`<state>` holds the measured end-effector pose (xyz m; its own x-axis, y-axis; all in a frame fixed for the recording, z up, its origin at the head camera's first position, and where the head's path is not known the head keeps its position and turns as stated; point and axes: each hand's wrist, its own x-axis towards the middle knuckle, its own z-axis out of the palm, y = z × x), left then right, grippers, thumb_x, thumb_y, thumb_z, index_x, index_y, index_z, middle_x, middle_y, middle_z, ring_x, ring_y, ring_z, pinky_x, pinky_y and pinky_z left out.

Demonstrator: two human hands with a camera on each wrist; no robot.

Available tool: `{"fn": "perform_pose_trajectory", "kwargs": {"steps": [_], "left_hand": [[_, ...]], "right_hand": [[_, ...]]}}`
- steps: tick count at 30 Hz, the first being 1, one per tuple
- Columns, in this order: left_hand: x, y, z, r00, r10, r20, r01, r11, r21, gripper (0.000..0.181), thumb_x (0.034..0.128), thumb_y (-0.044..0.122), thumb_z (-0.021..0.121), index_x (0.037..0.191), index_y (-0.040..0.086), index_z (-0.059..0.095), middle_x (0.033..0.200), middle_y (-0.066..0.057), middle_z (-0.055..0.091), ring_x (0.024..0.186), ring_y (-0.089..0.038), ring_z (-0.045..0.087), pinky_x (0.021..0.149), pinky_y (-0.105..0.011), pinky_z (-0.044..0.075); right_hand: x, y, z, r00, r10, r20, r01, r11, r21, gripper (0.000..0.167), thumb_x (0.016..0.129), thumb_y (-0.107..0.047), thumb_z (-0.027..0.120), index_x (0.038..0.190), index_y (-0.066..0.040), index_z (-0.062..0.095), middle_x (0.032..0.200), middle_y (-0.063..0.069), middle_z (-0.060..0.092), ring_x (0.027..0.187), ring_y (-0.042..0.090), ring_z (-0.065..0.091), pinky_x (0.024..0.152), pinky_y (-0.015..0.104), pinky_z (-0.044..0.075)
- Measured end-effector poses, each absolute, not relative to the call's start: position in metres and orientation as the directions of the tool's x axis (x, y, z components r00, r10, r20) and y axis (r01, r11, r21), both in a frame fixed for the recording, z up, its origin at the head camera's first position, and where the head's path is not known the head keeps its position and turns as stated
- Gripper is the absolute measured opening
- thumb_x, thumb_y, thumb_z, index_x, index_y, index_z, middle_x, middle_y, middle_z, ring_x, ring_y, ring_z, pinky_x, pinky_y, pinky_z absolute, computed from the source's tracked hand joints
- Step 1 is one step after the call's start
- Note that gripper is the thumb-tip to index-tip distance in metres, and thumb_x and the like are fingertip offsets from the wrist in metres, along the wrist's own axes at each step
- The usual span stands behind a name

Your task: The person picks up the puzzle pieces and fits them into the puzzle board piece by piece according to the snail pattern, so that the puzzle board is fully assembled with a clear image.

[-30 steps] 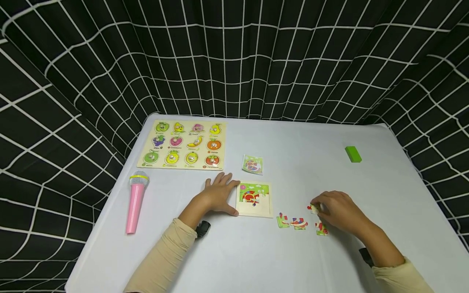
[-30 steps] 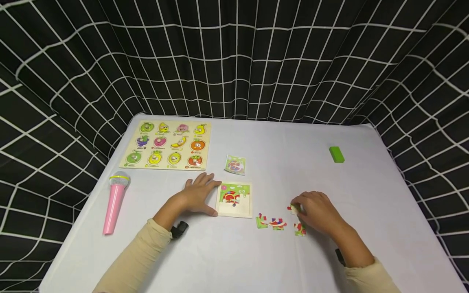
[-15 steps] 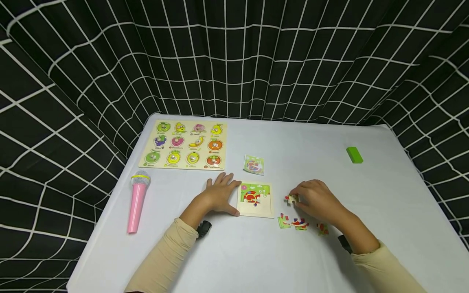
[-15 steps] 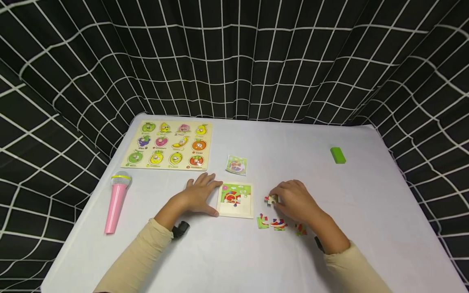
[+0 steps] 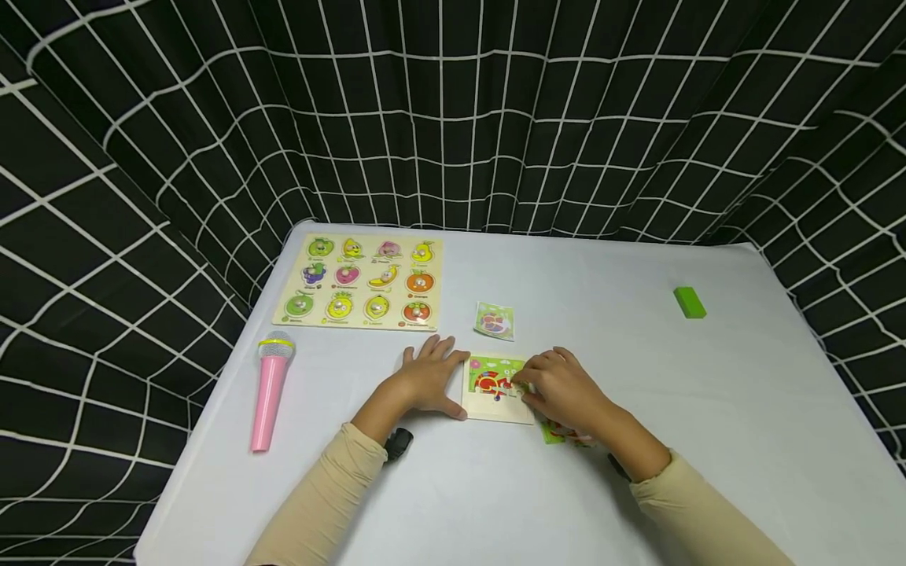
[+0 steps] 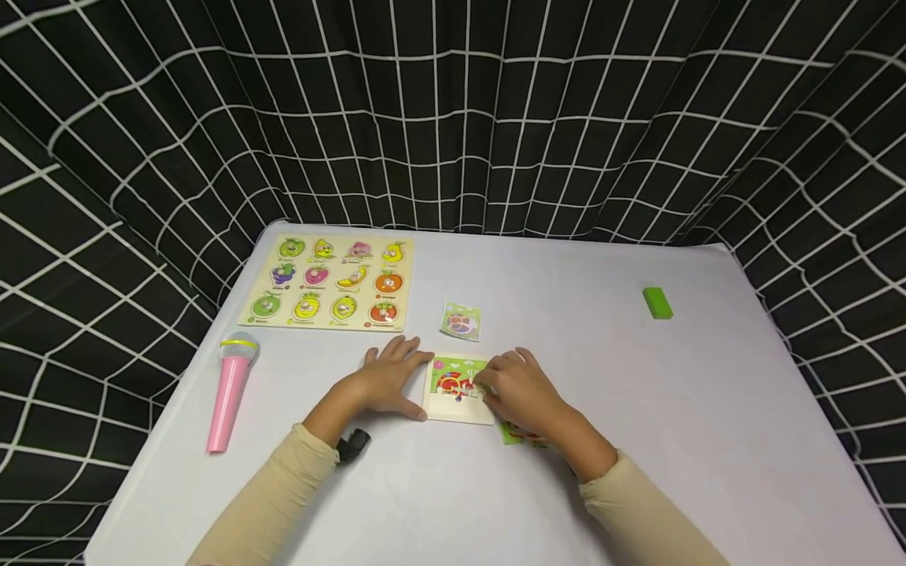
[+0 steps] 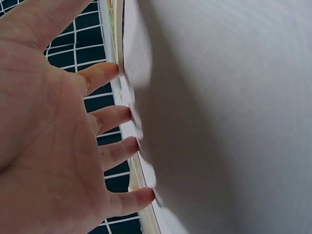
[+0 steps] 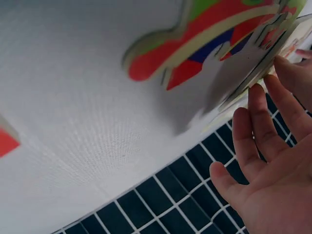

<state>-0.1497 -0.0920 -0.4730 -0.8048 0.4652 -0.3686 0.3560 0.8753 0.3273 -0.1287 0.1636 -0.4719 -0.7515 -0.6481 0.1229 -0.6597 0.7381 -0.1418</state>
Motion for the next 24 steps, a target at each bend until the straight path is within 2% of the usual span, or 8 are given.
{"fn": "perform_pose_trajectory", "kwargs": {"steps": [17, 24], "left_hand": [[-0.1490, -0.0912, -0.4733, -0.803, 0.470, -0.366, 0.359, 0.872, 0.333, 0.100, 0.0696, 0.056, 0.080, 0.151, 0.023, 0.033, 0.162, -0.011, 0.016, 0.149, -0.035, 0.007, 0.110, -0.067, 0.017], [-0.1498, -0.0914, -0.4742, -0.805, 0.470, -0.362, 0.364, 0.873, 0.325, 0.101, 0.0692, 0.057, 0.080, 0.151, 0.023, 0.033, 0.162, -0.011, 0.016, 0.149, -0.035, 0.007, 0.110, -0.067, 0.017]], "right_hand": [[-0.1285, 0.1599, -0.4729, -0.747, -0.657, 0.103, -0.665, 0.738, -0.115, 0.022, 0.079, -0.017, 0.079, 0.101, -0.020, 0.076, 0.101, -0.001, 0.069, 0.104, 0.023, 0.061, 0.103, 0.056, 0.036], [-0.1290, 0.1601, -0.4739, -0.736, -0.667, 0.115, -0.677, 0.730, -0.092, 0.023, 0.079, -0.018, 0.080, 0.101, -0.021, 0.076, 0.099, -0.002, 0.068, 0.100, 0.022, 0.061, 0.101, 0.053, 0.038]]}}
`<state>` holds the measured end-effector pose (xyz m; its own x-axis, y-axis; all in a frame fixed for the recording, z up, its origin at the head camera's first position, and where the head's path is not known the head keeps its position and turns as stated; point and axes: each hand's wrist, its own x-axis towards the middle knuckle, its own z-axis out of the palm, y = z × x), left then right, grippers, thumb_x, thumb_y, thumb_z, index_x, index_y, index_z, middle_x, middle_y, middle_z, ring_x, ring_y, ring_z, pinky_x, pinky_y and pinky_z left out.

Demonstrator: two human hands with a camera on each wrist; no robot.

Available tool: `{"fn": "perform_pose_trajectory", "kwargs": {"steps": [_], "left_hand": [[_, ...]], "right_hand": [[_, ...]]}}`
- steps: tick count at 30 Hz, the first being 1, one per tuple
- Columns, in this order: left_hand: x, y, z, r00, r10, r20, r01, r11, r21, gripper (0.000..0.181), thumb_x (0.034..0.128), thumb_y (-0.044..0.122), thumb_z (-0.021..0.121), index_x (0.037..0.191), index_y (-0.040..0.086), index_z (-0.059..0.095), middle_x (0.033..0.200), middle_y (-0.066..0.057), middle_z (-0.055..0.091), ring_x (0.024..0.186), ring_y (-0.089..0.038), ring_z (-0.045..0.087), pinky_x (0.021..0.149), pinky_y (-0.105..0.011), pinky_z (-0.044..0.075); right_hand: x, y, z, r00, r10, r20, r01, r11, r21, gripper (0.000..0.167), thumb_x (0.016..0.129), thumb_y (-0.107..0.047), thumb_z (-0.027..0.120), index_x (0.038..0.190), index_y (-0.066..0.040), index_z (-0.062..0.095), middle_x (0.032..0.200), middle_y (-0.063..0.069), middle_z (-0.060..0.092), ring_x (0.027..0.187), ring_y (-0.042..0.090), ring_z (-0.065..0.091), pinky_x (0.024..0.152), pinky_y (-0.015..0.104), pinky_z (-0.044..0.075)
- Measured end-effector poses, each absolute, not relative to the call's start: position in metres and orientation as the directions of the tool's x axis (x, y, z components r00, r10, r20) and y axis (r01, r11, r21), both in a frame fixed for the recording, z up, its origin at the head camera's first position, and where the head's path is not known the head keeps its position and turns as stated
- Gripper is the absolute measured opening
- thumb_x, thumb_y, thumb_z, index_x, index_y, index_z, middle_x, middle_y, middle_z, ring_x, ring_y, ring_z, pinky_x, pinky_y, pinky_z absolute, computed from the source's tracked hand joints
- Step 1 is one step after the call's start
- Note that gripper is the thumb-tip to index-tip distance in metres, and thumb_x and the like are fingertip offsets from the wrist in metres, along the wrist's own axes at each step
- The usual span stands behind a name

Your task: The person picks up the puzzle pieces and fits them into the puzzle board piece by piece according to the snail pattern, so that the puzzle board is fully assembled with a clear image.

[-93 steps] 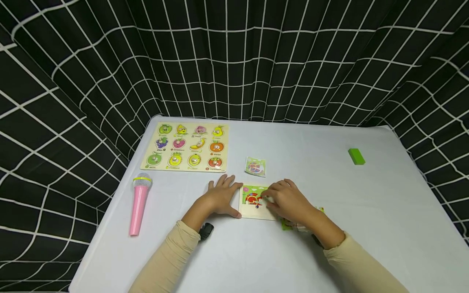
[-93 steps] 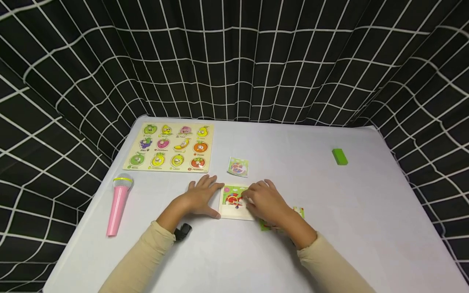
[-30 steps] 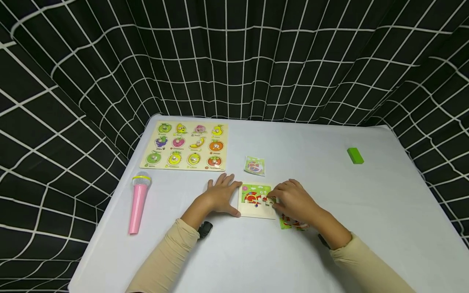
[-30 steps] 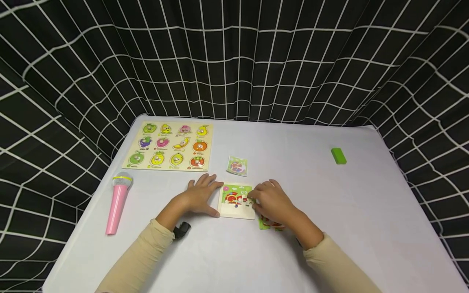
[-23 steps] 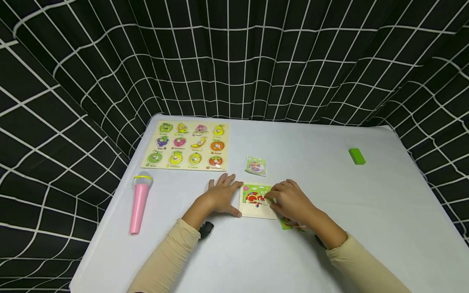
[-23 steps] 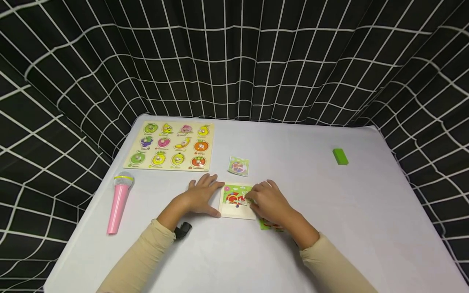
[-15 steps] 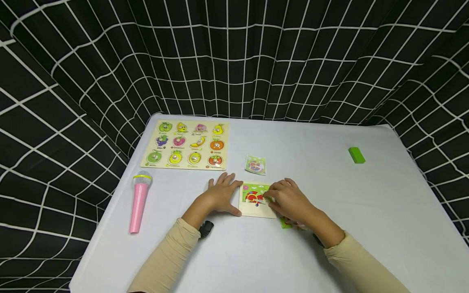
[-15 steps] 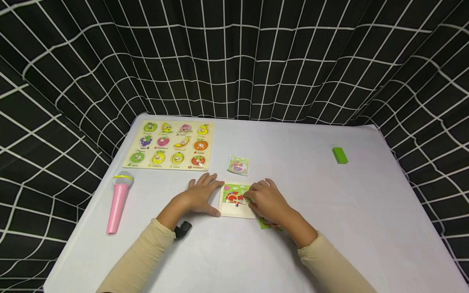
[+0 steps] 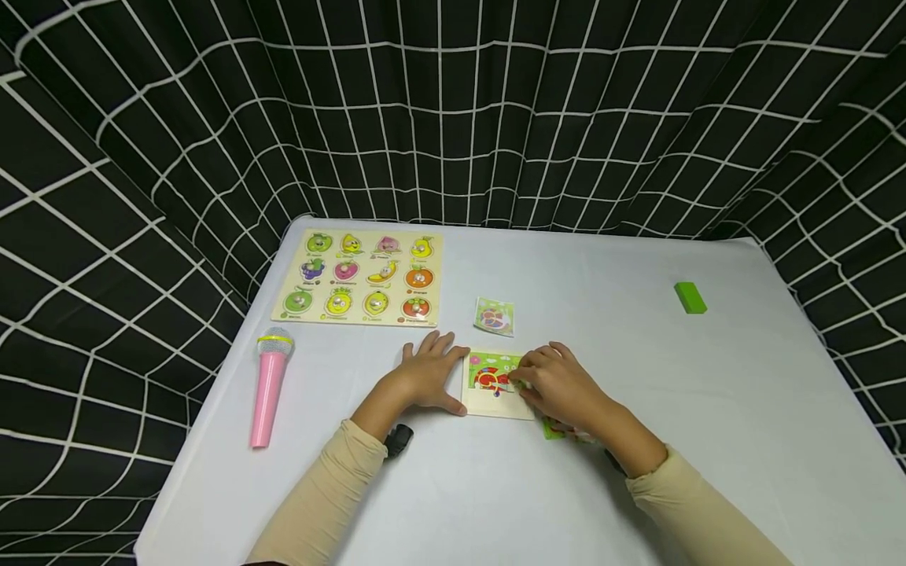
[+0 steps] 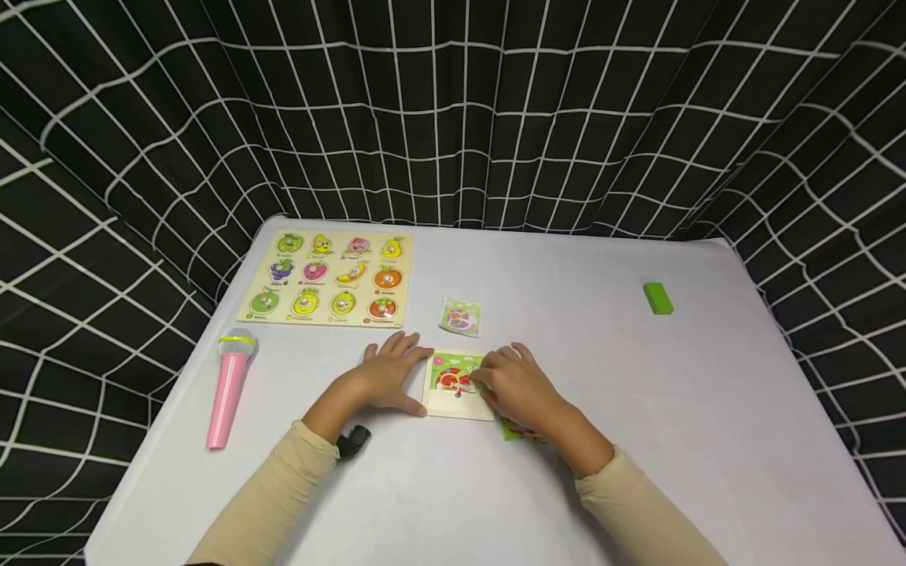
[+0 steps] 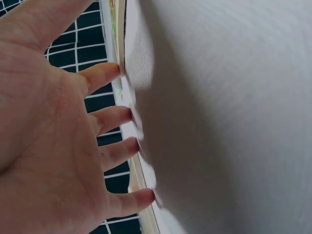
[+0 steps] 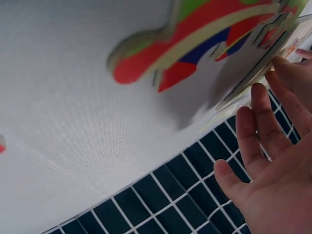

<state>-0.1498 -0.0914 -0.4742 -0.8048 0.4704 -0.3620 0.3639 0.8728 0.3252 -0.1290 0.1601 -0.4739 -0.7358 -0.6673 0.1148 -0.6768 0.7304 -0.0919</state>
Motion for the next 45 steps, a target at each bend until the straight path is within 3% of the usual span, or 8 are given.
{"fn": "perform_pose_trajectory", "kwargs": {"steps": [14, 25, 34, 45], "left_hand": [[-0.149, -0.091, -0.471, -0.810, 0.464, -0.359, 0.356, 0.875, 0.329, 0.100, 0.0692, 0.057, 0.080, 0.151, 0.023, 0.033, 0.162, -0.010, 0.017, 0.149, -0.035, 0.008, 0.110, -0.067, 0.017], [-0.147, -0.091, -0.474, -0.807, 0.467, -0.361, 0.361, 0.874, 0.324, 0.100, 0.0693, 0.057, 0.080, 0.151, 0.023, 0.033, 0.162, -0.010, 0.016, 0.149, -0.035, 0.008, 0.110, -0.067, 0.016], [-0.149, -0.093, -0.473, -0.807, 0.459, -0.373, 0.358, 0.881, 0.309, 0.100, 0.0698, 0.058, 0.079, 0.151, 0.023, 0.032, 0.162, -0.010, 0.015, 0.149, -0.035, 0.007, 0.111, -0.067, 0.015], [-0.149, -0.091, -0.475, -0.804, 0.459, -0.378, 0.350, 0.879, 0.322, 0.100, 0.0703, 0.058, 0.079, 0.152, 0.023, 0.032, 0.162, -0.010, 0.015, 0.150, -0.035, 0.005, 0.111, -0.067, 0.015]], "right_hand": [[-0.125, 0.155, -0.471, -0.754, -0.649, 0.096, -0.655, 0.754, -0.043, 0.020, 0.082, -0.018, 0.078, 0.102, -0.020, 0.076, 0.097, -0.001, 0.068, 0.097, 0.024, 0.061, 0.095, 0.048, 0.042], [-0.112, 0.169, -0.457, -0.777, -0.630, -0.003, -0.610, 0.754, -0.242, 0.026, 0.078, -0.020, 0.080, 0.103, -0.015, 0.074, 0.102, -0.002, 0.070, 0.102, 0.020, 0.064, 0.096, 0.051, 0.044], [-0.099, 0.187, -0.454, -0.768, -0.623, -0.150, -0.572, 0.772, -0.277, 0.025, 0.068, -0.014, 0.084, 0.086, -0.023, 0.070, 0.085, -0.014, 0.063, 0.088, 0.011, 0.056, 0.097, 0.047, 0.041], [-0.095, 0.193, -0.461, -0.760, -0.640, -0.113, -0.604, 0.760, -0.239, 0.026, 0.069, -0.009, 0.084, 0.083, -0.024, 0.068, 0.077, -0.017, 0.059, 0.083, 0.009, 0.053, 0.095, 0.047, 0.042]]}}
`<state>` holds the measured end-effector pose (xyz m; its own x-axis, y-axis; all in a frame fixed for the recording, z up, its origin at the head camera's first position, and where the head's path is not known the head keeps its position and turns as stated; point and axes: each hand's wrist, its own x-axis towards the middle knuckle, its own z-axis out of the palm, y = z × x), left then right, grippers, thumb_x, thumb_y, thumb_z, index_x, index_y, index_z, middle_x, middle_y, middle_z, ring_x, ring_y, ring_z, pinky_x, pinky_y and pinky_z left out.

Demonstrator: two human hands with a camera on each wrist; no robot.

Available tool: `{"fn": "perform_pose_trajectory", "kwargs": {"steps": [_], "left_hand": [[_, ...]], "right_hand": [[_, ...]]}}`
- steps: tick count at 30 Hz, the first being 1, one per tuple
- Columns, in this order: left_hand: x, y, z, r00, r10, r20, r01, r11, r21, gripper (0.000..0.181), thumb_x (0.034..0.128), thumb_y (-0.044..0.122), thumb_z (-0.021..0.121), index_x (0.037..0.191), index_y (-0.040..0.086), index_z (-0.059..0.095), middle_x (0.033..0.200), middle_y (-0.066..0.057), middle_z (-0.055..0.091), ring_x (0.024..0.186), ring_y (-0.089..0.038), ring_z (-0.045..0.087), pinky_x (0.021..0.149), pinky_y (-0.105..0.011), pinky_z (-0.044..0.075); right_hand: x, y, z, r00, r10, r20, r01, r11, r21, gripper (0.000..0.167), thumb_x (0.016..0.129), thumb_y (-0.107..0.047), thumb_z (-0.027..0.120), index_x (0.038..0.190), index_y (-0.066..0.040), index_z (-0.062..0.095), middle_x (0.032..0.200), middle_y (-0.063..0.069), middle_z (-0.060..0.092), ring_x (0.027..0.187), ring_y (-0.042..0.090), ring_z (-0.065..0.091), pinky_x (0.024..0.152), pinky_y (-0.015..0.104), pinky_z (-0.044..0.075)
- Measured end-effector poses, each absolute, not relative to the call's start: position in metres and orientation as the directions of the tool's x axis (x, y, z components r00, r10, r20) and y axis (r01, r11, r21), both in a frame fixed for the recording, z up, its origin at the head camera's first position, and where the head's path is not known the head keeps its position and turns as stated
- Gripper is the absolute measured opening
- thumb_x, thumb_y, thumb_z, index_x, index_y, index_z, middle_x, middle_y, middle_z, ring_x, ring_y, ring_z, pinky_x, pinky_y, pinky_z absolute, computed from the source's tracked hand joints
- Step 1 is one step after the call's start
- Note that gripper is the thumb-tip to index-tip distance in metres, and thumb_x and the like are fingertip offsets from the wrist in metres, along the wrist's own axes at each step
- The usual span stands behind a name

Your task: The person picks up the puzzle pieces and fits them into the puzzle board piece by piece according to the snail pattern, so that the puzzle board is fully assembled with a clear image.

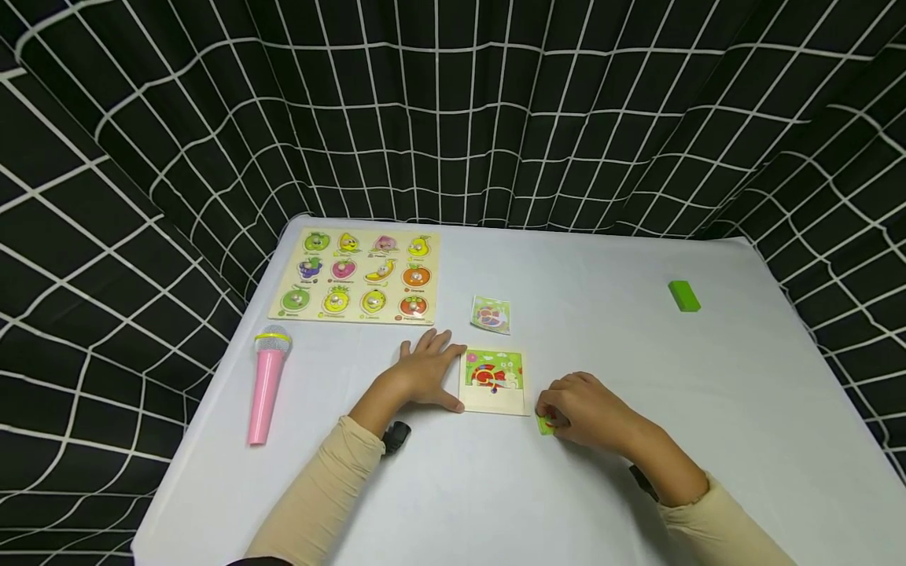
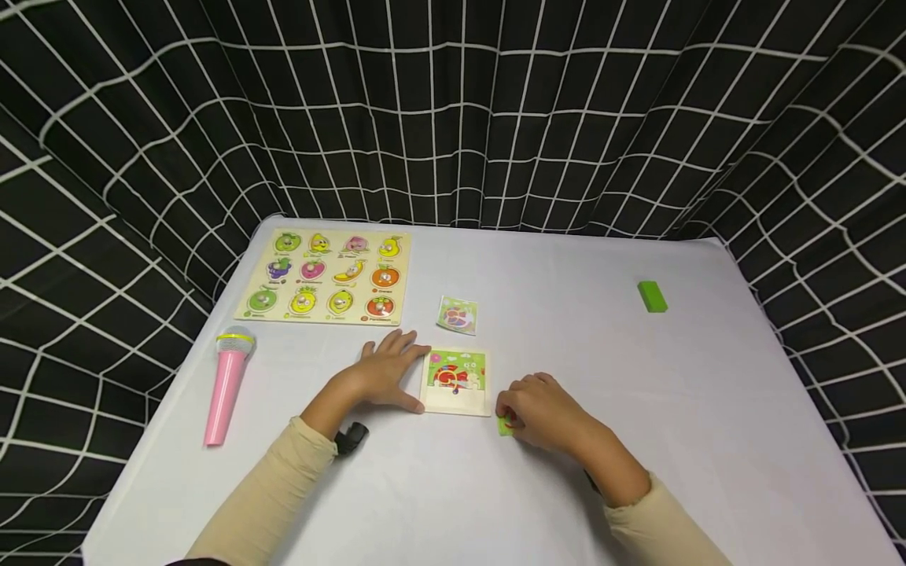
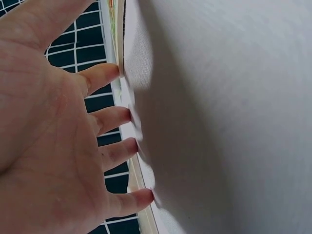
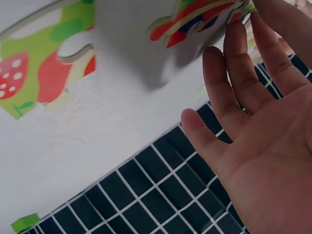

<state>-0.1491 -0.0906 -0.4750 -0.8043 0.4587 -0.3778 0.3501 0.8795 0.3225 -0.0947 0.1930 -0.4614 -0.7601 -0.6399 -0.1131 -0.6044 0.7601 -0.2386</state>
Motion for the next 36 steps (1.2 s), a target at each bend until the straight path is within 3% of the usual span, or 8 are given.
{"fn": "perform_pose_trajectory", "kwargs": {"steps": [8, 15, 23, 31, 36], "left_hand": [[-0.149, -0.090, -0.475, -0.798, 0.465, -0.383, 0.355, 0.877, 0.325, 0.100, 0.0715, 0.058, 0.078, 0.152, 0.024, 0.030, 0.163, -0.009, 0.012, 0.150, -0.034, 0.003, 0.112, -0.067, 0.014], [-0.150, -0.088, -0.475, -0.796, 0.466, -0.387, 0.356, 0.877, 0.324, 0.101, 0.0716, 0.058, 0.078, 0.153, 0.024, 0.029, 0.163, -0.010, 0.011, 0.150, -0.034, 0.003, 0.112, -0.067, 0.013], [-0.150, -0.091, -0.475, -0.799, 0.463, -0.384, 0.356, 0.879, 0.318, 0.101, 0.0709, 0.058, 0.079, 0.152, 0.024, 0.030, 0.163, -0.010, 0.013, 0.150, -0.034, 0.004, 0.111, -0.067, 0.015], [-0.149, -0.092, -0.475, -0.798, 0.462, -0.388, 0.352, 0.878, 0.323, 0.100, 0.0719, 0.057, 0.078, 0.153, 0.024, 0.029, 0.163, -0.010, 0.011, 0.150, -0.034, 0.003, 0.112, -0.067, 0.014], [-0.150, -0.092, -0.474, -0.799, 0.461, -0.387, 0.352, 0.879, 0.320, 0.099, 0.0725, 0.058, 0.078, 0.153, 0.024, 0.029, 0.163, -0.009, 0.011, 0.150, -0.034, 0.002, 0.112, -0.067, 0.013]], "right_hand": [[-0.099, 0.182, -0.452, -0.714, -0.697, -0.065, -0.658, 0.700, -0.278, 0.023, 0.072, -0.002, 0.076, 0.079, -0.022, 0.068, 0.071, -0.016, 0.058, 0.072, 0.005, 0.049, 0.088, 0.042, 0.045], [-0.097, 0.185, -0.453, -0.766, -0.622, -0.161, -0.592, 0.781, -0.197, 0.027, 0.069, -0.011, 0.083, 0.079, -0.024, 0.062, 0.072, -0.013, 0.051, 0.074, 0.008, 0.046, 0.092, 0.047, 0.043], [-0.095, 0.187, -0.451, -0.751, -0.646, -0.140, -0.613, 0.759, -0.219, 0.027, 0.072, -0.004, 0.079, 0.078, -0.021, 0.060, 0.072, -0.012, 0.051, 0.075, 0.009, 0.047, 0.093, 0.049, 0.043], [-0.103, 0.175, -0.442, -0.746, -0.665, -0.048, -0.651, 0.742, -0.160, 0.022, 0.075, -0.004, 0.076, 0.088, -0.019, 0.067, 0.081, -0.009, 0.061, 0.084, 0.015, 0.058, 0.094, 0.047, 0.043], [-0.113, 0.150, -0.445, -0.712, -0.703, -0.003, -0.694, 0.703, -0.155, 0.028, 0.075, -0.004, 0.077, 0.099, -0.016, 0.070, 0.094, -0.004, 0.066, 0.099, 0.022, 0.061, 0.101, 0.055, 0.039]]}}
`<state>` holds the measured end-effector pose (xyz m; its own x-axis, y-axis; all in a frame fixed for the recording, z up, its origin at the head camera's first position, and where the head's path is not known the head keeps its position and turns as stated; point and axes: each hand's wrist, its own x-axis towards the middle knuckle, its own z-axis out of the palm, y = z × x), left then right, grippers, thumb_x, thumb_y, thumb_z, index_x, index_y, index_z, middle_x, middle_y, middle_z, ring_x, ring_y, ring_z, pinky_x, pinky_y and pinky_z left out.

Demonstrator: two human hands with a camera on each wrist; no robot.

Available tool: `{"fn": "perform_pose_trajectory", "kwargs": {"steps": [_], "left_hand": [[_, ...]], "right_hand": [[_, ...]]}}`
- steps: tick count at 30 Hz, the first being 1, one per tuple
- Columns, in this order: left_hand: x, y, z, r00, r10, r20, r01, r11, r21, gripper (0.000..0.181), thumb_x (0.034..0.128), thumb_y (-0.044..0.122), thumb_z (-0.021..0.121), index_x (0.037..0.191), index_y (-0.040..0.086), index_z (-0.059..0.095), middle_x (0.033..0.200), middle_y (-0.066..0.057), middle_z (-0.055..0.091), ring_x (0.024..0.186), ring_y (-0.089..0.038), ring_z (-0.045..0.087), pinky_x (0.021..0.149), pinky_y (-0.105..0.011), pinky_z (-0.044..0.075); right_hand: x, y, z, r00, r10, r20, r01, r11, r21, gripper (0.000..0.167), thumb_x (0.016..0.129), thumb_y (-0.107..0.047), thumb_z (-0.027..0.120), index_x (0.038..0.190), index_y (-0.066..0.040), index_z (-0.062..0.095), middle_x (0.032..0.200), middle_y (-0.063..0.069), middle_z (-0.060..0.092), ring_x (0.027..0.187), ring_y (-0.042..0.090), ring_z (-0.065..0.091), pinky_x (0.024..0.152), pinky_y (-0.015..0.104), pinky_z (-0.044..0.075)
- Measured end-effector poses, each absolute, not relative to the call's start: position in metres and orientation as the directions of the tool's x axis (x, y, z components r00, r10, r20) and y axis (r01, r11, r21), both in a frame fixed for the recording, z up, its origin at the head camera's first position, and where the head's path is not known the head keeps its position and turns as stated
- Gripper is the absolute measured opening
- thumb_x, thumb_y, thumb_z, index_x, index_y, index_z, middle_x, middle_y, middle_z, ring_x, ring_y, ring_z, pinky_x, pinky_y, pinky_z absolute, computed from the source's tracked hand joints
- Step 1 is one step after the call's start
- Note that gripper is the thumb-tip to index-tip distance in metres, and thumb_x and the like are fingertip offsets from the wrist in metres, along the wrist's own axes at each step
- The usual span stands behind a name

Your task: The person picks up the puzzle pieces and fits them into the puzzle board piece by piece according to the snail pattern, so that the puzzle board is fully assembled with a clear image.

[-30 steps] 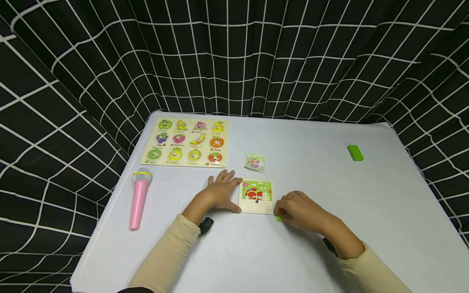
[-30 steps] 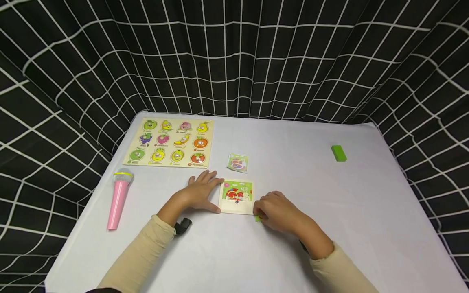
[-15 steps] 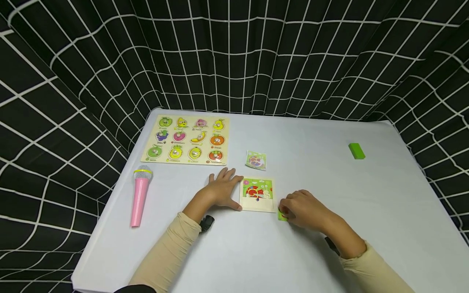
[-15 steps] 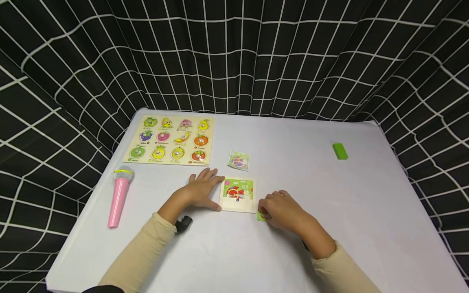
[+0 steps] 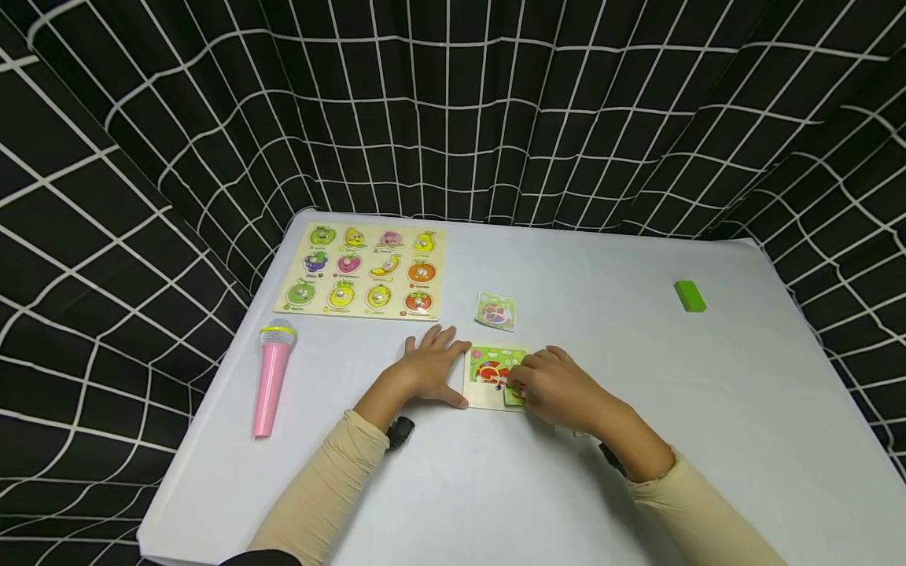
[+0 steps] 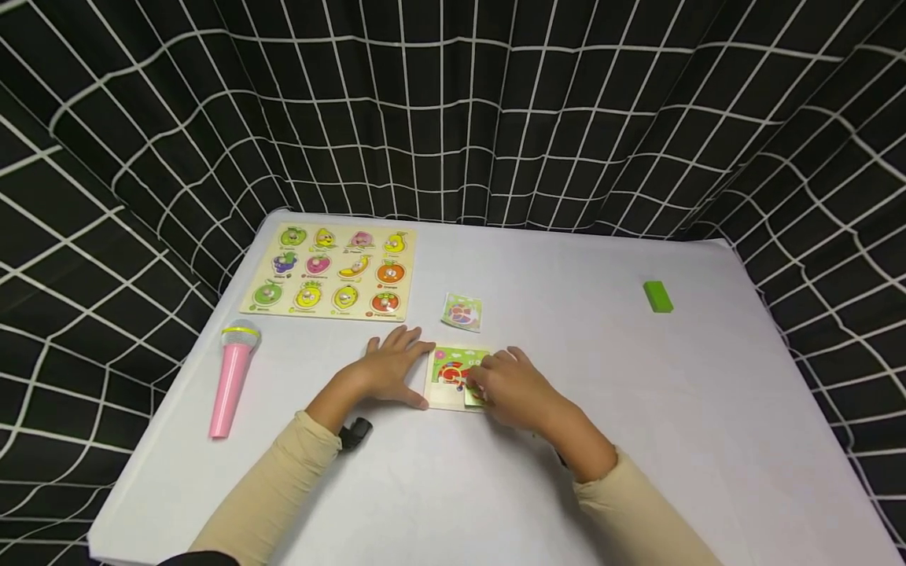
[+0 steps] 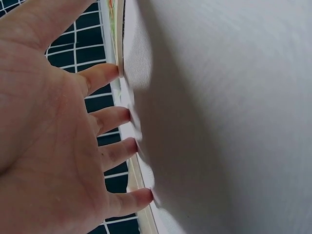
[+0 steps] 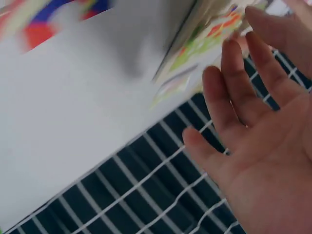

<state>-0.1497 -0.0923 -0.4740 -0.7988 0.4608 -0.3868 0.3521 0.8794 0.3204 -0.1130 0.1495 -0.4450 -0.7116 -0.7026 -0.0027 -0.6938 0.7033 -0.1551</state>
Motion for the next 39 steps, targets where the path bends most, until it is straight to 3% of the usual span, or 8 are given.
{"fn": "perform_pose_trajectory", "kwargs": {"steps": [4, 10, 39], "left_hand": [[-0.149, -0.092, -0.474, -0.800, 0.458, -0.389, 0.348, 0.881, 0.322, 0.099, 0.0722, 0.058, 0.077, 0.152, 0.024, 0.030, 0.163, -0.009, 0.012, 0.150, -0.034, 0.003, 0.112, -0.067, 0.013], [-0.150, -0.091, -0.474, -0.800, 0.448, -0.398, 0.344, 0.887, 0.307, 0.099, 0.0723, 0.059, 0.077, 0.153, 0.024, 0.030, 0.163, -0.009, 0.012, 0.150, -0.033, 0.004, 0.112, -0.066, 0.014], [-0.151, -0.090, -0.474, -0.800, 0.443, -0.405, 0.346, 0.892, 0.291, 0.101, 0.0713, 0.061, 0.076, 0.153, 0.025, 0.029, 0.163, -0.009, 0.013, 0.150, -0.032, 0.004, 0.112, -0.065, 0.016]], "right_hand": [[-0.120, 0.128, -0.450, -0.677, -0.736, 0.012, -0.728, 0.667, -0.156, 0.030, 0.077, -0.006, 0.074, 0.105, -0.015, 0.069, 0.102, -0.002, 0.067, 0.107, 0.025, 0.060, 0.104, 0.057, 0.037], [-0.125, 0.111, -0.458, -0.678, -0.735, -0.023, -0.718, 0.668, -0.199, 0.019, 0.082, -0.010, 0.072, 0.100, -0.017, 0.070, 0.099, -0.004, 0.067, 0.107, 0.024, 0.059, 0.106, 0.056, 0.035], [-0.123, 0.108, -0.468, -0.681, -0.732, -0.012, -0.722, 0.675, -0.151, 0.015, 0.083, -0.014, 0.073, 0.097, -0.019, 0.070, 0.107, -0.003, 0.068, 0.110, 0.023, 0.059, 0.106, 0.060, 0.033]]}}
